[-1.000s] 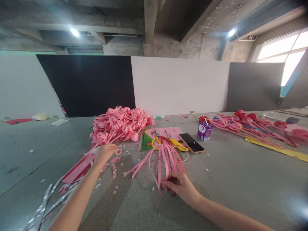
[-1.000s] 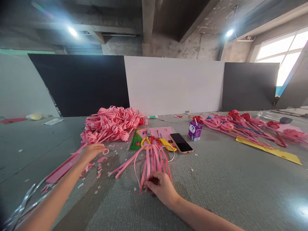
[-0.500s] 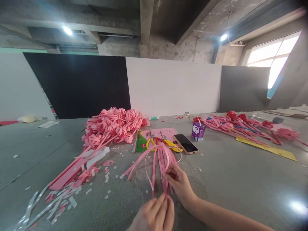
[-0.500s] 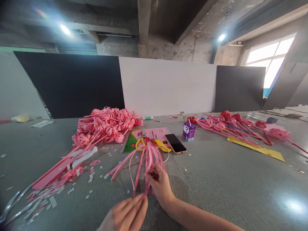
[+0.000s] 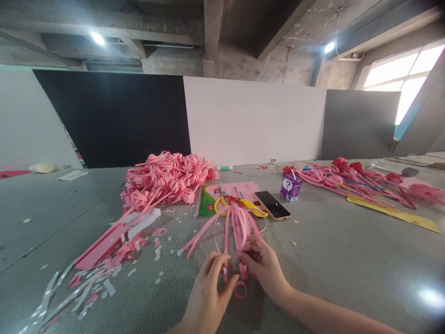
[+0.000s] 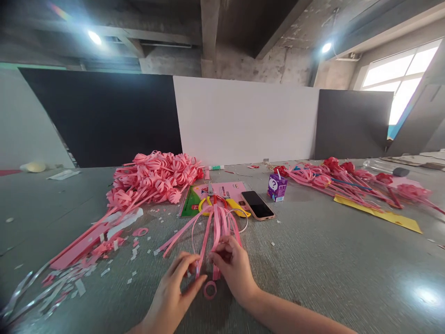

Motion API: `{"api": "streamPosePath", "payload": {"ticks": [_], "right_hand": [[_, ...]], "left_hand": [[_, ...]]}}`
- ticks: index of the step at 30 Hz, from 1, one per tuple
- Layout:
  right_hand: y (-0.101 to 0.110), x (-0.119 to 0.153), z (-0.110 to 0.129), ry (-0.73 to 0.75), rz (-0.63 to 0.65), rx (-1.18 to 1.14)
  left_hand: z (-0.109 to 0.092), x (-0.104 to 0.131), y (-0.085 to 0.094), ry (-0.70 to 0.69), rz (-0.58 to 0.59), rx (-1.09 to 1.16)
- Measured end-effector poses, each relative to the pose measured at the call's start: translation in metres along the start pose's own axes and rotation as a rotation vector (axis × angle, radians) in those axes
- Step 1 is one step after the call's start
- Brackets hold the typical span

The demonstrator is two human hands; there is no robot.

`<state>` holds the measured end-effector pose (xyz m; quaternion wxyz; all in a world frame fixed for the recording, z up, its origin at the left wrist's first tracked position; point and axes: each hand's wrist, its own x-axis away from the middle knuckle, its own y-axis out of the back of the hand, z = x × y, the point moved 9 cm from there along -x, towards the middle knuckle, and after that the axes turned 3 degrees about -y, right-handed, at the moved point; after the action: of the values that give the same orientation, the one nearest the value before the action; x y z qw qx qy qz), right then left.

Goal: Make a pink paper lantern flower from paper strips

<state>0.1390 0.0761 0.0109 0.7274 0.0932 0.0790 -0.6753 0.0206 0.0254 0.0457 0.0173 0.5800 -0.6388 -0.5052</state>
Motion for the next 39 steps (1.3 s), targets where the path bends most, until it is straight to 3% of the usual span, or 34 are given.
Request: {"api": "streamPosePath", "payload": {"ticks": [10,24,33,39], "right_hand": [[-0.012,0.007,0.006,-0.034,0.134,0.142],[-0.010,0.005,0.005,-0.043,0.088,0.076],[-0.015,0.007,0.003,-0.051,0.153,0.057],[-0.013,0.007,0.004,-0.055,0.120,0.077]], "left_hand": [[0.018,-0.007,-0.009,0.183,0.078,0.151],[0.020,-0.007,-0.009,0.235,0.070,0.186],[0.020,-0.007,-0.004,0.237,0.033,0.181],[0.023,-0.006,-0.003,0.252,0.006,0.175]]}}
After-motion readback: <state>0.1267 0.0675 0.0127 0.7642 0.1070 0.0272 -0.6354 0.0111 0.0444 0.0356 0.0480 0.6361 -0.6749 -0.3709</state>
